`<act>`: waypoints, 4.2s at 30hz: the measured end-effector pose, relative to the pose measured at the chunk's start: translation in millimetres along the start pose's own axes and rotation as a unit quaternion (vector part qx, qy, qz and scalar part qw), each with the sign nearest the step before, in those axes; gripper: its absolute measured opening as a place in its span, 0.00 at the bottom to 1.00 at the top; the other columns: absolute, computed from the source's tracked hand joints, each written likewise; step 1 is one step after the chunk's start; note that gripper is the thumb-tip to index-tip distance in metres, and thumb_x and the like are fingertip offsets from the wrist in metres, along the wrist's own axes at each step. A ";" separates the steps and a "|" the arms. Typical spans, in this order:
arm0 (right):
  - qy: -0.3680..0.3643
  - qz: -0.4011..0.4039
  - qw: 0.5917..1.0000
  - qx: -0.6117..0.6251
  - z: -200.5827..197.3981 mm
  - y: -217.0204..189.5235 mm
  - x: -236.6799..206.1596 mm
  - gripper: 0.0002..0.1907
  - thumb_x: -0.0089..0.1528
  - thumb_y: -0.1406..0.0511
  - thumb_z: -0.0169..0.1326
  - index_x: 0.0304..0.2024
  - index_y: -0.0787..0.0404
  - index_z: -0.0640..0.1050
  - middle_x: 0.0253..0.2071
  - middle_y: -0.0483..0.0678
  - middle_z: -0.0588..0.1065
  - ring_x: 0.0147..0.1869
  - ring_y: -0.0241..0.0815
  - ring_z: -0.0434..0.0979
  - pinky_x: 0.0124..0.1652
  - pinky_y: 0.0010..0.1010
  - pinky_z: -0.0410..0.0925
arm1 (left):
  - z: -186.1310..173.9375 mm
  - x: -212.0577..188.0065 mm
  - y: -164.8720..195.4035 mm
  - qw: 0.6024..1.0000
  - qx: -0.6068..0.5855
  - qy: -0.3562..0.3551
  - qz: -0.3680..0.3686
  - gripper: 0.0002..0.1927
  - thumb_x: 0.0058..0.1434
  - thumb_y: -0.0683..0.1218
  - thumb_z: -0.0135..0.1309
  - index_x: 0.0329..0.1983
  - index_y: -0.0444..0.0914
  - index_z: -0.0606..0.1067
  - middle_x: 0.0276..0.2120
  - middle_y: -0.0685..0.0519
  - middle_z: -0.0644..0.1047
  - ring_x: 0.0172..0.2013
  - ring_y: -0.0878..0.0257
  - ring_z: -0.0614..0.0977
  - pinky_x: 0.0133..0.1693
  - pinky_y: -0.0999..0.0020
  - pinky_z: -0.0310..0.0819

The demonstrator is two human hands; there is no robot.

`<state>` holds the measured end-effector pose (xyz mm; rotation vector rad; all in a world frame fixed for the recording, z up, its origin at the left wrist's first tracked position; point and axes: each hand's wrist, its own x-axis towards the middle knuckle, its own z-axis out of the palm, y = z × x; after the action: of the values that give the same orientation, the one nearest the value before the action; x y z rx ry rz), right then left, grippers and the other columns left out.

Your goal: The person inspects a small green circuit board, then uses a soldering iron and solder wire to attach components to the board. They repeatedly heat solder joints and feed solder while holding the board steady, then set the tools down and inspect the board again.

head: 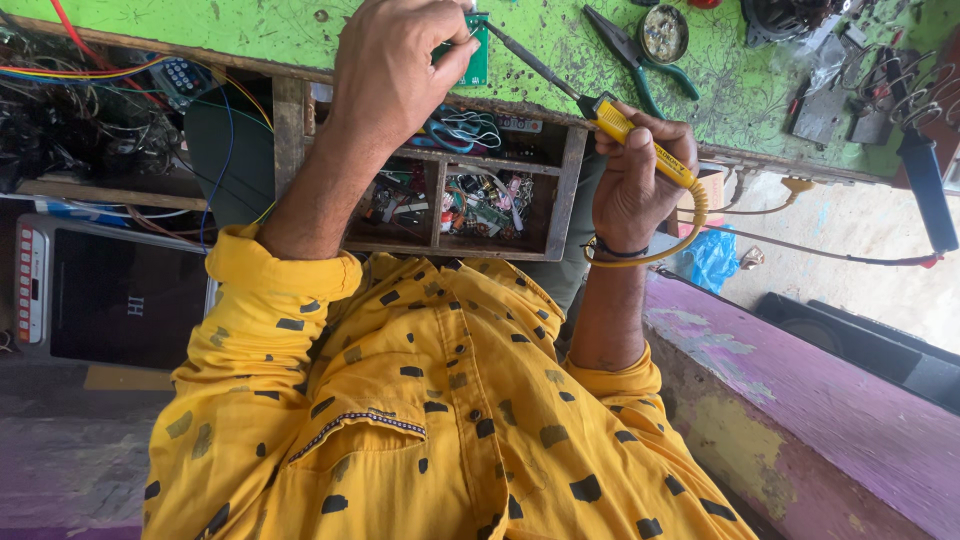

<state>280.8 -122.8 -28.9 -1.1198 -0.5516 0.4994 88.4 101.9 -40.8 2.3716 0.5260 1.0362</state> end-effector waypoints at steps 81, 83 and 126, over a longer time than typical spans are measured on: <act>-0.082 -0.137 0.966 -0.205 -4.3 6.3 -31.0 0.22 0.68 0.56 0.64 0.52 0.68 0.77 0.51 0.56 0.78 0.57 0.44 0.78 0.58 0.34 0.73 | -36.8 -12.3 12.3 0.964 -0.244 0.021 -0.105 0.07 0.72 0.36 0.64 0.40 0.33 0.76 0.42 0.51 0.79 0.44 0.61 0.83 0.46 0.67 0.81; -0.072 -0.135 0.967 -0.204 -4.9 7.2 -32.7 0.22 0.68 0.57 0.63 0.52 0.69 0.77 0.51 0.55 0.78 0.56 0.44 0.78 0.54 0.32 0.75 | -36.6 -13.2 12.4 0.963 -0.245 0.019 -0.110 0.07 0.72 0.37 0.64 0.42 0.33 0.76 0.43 0.51 0.80 0.44 0.61 0.83 0.46 0.67 0.81; -0.111 -0.066 0.986 -0.106 -9.0 9.3 -27.4 0.16 0.68 0.62 0.62 0.53 0.65 0.76 0.57 0.62 0.78 0.49 0.44 0.80 0.48 0.30 0.73 | -25.8 -17.9 4.5 0.979 -0.170 0.026 -0.114 0.06 0.70 0.40 0.67 0.41 0.37 0.79 0.40 0.54 0.81 0.39 0.62 0.81 0.40 0.65 0.75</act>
<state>264.8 -142.9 -44.9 -1.2281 -0.8842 0.4588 58.1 96.2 -33.1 1.9413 0.5727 0.9960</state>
